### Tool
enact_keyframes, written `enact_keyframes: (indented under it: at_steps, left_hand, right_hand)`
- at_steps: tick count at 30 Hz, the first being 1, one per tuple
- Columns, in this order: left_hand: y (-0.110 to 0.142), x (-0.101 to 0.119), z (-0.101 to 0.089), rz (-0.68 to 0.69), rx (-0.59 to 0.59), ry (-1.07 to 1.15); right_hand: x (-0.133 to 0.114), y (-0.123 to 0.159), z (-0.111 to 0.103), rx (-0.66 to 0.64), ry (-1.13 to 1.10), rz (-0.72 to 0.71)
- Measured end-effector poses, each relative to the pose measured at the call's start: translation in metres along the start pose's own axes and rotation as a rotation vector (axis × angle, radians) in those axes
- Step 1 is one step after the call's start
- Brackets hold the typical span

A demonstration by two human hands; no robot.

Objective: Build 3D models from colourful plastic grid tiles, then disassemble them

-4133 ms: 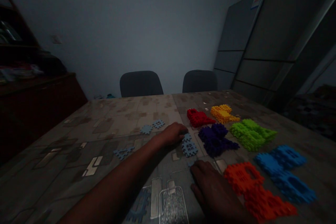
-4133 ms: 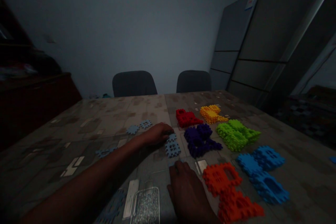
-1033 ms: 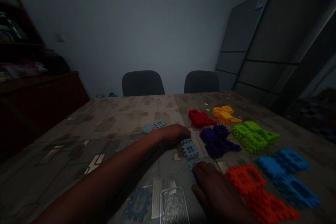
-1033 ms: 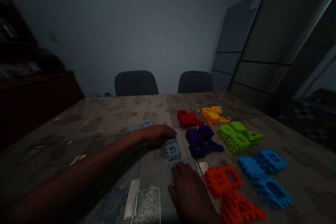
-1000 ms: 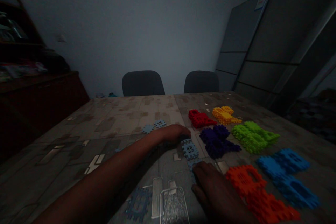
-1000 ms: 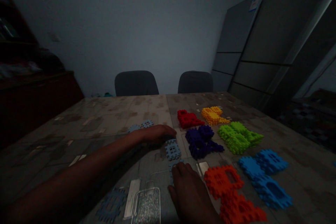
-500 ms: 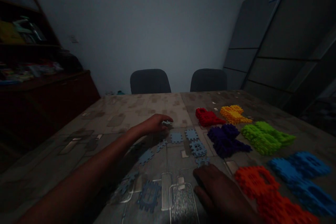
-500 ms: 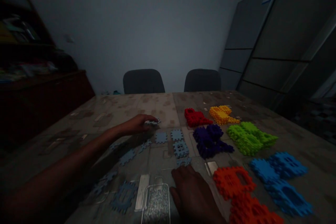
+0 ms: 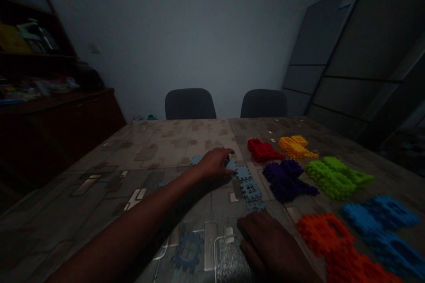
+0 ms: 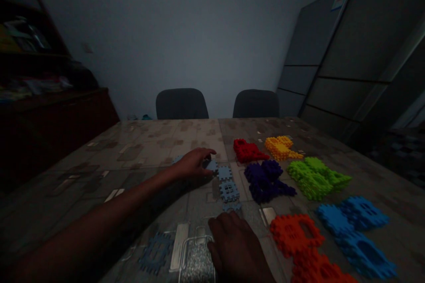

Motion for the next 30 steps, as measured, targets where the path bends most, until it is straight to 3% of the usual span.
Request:
enact_keyframes:
  at_steps: [4,9,20,25,30]
  left_hand:
    - [-0.025,0.012,0.015,0.011,-0.036,0.031]
    - [-0.034,0.018,0.032,0.022,-0.061,0.060]
    - [-0.029,0.008,0.029,0.060,-0.100,0.219]
    - [-0.014,0.003,0.011,0.058,-0.043,0.257]
    - [0.037,-0.021,-0.031,0.024,-0.008,0.275]
  right_hand:
    - [0.005,-0.003,0.012,0.043,0.027,0.021]
    - [0.012,-0.003,0.019,0.096,0.021,0.021]
    - [0.010,-0.001,0.014,0.159,0.028,-0.002]
    - [0.003,-0.004,0.017,0.135,-0.040,-0.067]
    - [-0.008,-0.002,0.024,0.131,-0.111,-0.155]
Point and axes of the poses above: each hand's wrist, its own y-axis away from the middle knuckle, its own z-axis out of the palm, x = y × z, the point moved 4 cm from there along -y, towards the middle knuckle, and after that the axes turned 6 degrees about y, right-handed, at the moved point
